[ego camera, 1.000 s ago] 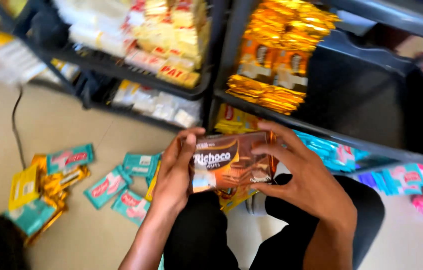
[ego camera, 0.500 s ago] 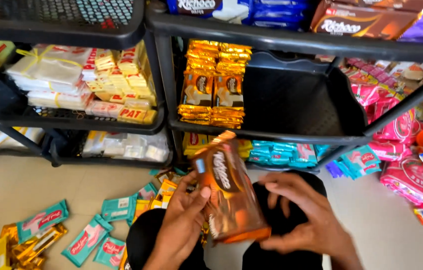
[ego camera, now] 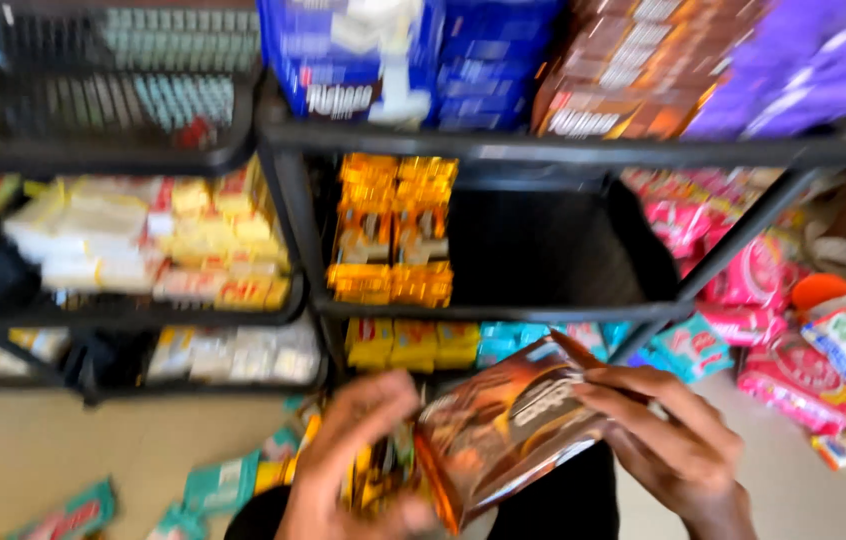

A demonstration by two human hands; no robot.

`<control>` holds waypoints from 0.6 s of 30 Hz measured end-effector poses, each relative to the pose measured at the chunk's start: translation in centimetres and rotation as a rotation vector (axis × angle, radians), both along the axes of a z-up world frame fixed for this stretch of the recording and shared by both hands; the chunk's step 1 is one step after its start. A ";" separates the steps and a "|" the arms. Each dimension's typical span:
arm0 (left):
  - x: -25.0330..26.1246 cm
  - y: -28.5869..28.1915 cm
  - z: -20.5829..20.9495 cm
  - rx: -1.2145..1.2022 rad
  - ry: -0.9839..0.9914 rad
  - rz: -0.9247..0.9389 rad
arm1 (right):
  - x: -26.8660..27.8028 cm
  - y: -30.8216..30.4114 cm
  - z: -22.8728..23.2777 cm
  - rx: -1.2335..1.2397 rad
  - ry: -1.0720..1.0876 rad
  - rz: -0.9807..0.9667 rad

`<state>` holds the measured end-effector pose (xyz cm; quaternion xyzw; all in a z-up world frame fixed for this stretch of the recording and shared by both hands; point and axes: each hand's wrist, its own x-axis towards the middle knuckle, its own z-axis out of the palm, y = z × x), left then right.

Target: The person is organizing and stocking snack wafer packages from a pile on the floor onto a shelving unit.

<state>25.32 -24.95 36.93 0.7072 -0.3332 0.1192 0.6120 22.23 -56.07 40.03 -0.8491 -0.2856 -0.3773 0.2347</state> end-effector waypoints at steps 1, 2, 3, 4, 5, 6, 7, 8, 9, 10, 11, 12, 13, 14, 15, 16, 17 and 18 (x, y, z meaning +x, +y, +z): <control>0.3 -0.7 1.0 -0.005 -0.032 -0.008 | 0.0 -0.6 0.7 -0.005 -0.032 -0.008; 0.7 -1.7 1.9 0.060 -0.193 0.017 | 0.1 -1.4 1.5 0.004 -0.080 -0.071; 1.0 -2.6 3.0 0.123 -0.355 0.046 | 0.2 -2.2 2.4 0.015 -0.128 -0.134; 1.6 -3.8 4.1 0.110 -0.385 0.055 | 0.4 -2.7 3.3 0.004 -0.160 -0.128; 2.1 -5.1 5.3 0.148 -0.464 0.140 | 0.7 -3.3 4.2 0.002 -0.185 -0.177; 2.3 -6.2 6.5 0.196 -0.529 0.219 | 0.6 -3.7 4.8 0.010 -0.196 -0.232; 3.0 -6.9 7.9 0.191 -0.546 0.222 | 0.9 -4.2 5.7 0.009 -0.214 -0.231; 3.7 -7.7 9.3 0.223 -0.634 0.276 | 1.1 -4.6 6.6 0.017 -0.232 -0.288; 4.4 -8.5 10.7 0.255 -0.722 0.331 | 1.3 -5.0 7.5 0.026 -0.251 -0.344; 5.2 -9.0 11.8 0.252 -0.740 0.330 | 1.8 -5.2 8.5 0.029 -0.269 -0.349; 6.1 -9.5 12.8 0.280 -0.786 0.364 | 2.4 -5.5 9.5 0.022 -0.290 -0.369; 6.8 -10.0 13.7 0.310 -0.827 0.400 | 2.8 -5.8 10.3 0.014 -0.306 -0.388; 8.1 -10.5 14.9 0.308 -0.840 0.398 | 3.6 -6.2 11.5 0.017 -0.319 -0.391; 9.5 -10.9 15.9 0.295 -0.808 0.391 | 4.5 -6.7 12.8 -0.012 -0.339 -0.350; 10.9 -11.3 17.0 0.282 -0.776 0.384 | 5.4 -7.2 14.1 -0.043 -0.358 -0.310; 12.5 -11.8 18.7 0.281 -0.783 0.387 | 6.6 -7.6 15.6 -0.042 -0.366 -0.308; 14.2 -12.2 20.3 0.251 -0.736 0.350 | 7.9 -7.9 17.1 -0.052 -0.359 -0.306; 15.8 -12.6 21.6 0.224 -0.681 0.310 | 9.0 -8.2 18.3 -0.062 -0.344 -0.305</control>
